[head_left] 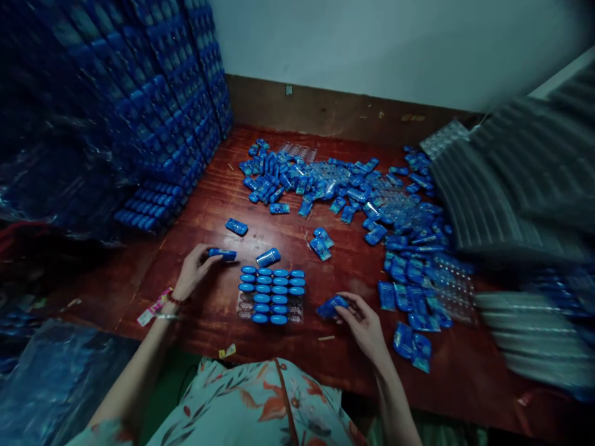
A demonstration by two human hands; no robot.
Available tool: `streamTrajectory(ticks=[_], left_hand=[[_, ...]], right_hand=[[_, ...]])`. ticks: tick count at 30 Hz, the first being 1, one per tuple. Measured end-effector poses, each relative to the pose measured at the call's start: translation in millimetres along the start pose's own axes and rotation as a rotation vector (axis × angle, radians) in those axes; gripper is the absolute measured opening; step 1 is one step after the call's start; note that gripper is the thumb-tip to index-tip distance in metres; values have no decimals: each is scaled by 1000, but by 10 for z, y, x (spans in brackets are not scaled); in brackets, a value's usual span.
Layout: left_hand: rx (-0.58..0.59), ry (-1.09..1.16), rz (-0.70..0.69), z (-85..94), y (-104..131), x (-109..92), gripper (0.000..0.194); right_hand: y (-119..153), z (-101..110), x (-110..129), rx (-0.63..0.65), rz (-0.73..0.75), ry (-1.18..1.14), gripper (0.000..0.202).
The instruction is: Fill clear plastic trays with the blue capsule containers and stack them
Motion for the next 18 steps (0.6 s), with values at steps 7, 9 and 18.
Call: streamTrajectory(ticks=[7,9,18], left_hand=[[-87,105,185,129,838,-453,27],[-85,110,192,66,962,-604,29],[-82,-49,-84,-262,951,-873,16]], right_hand=[[140,-415,53,-32,547,449,20],[104,-450,102,6,644,651,31],[143,-574,485,134,835,1267,34]])
Point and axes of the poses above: each hand's wrist, its own y-axis away from the middle knuckle, its own z-axis out of the back of the hand, x = y × z, the point moved 1 cm from there along -y, towards the middle knuckle, and after that the axes turned 15 degrees about -z, right-handed, at the moved point
